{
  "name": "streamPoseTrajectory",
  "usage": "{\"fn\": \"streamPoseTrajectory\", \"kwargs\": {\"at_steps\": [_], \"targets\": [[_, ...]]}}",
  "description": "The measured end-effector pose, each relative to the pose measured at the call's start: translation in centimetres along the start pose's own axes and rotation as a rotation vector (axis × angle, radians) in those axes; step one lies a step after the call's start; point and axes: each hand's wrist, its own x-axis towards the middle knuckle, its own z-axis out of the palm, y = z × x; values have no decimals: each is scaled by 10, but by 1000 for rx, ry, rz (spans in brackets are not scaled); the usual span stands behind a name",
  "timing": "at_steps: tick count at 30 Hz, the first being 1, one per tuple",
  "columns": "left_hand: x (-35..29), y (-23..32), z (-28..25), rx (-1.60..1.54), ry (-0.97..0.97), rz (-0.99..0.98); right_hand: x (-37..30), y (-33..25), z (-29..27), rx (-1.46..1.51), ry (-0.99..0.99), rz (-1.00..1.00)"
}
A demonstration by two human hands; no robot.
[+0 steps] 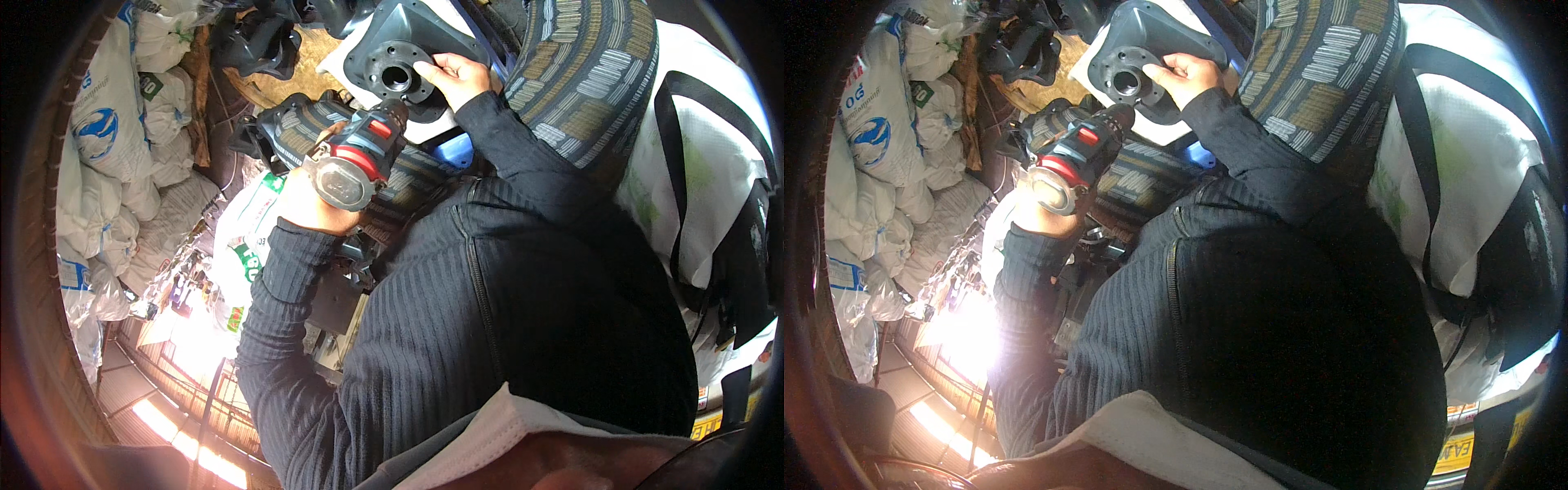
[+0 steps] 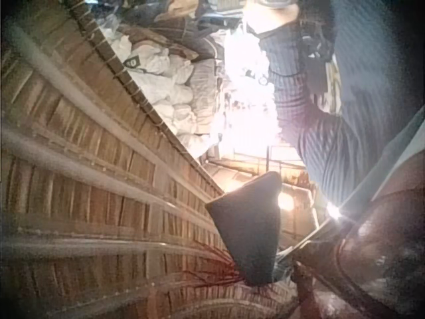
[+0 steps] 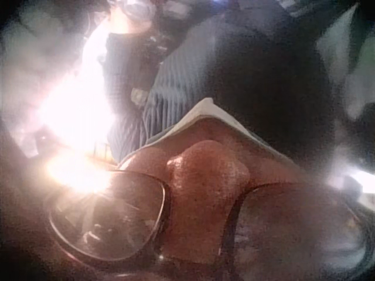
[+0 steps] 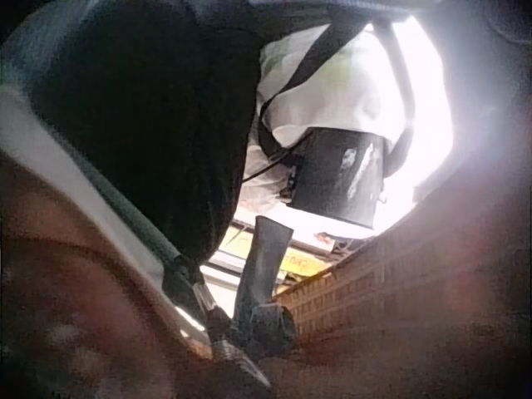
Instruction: The person uses a cordless drill to fasten screws into a black plastic housing component. They repeatedly pick up the housing, align it, and drive screws into multiple holes, then set the housing aside and repeat the process with another similar part.
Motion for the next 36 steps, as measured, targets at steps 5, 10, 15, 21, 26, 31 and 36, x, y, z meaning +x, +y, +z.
{"fn": "streamPoseTrajectory", "kwargs": {"at_steps": [5,10,15,21,26,31,36], "targets": [[5,5,7,18,10,-65,8,19,0,-4,-34,-13],[-4,0,13,-99,102,-143,12,7,4,-42,-106,-53],[-12,13,17,-219,223,-190,18,-39,-37,246,-89,-171],[-20,42,54,-186,260,38,6,-138,-110,824,-366,-124],[10,54,77,-453,84,-182,12,-132,-104,831,-446,-122],[34,56,75,-660,-97,-384,20,-124,-108,915,-514,-105],[45,53,77,-570,-33,-315,17,-128,-108,928,-518,-60]]}}
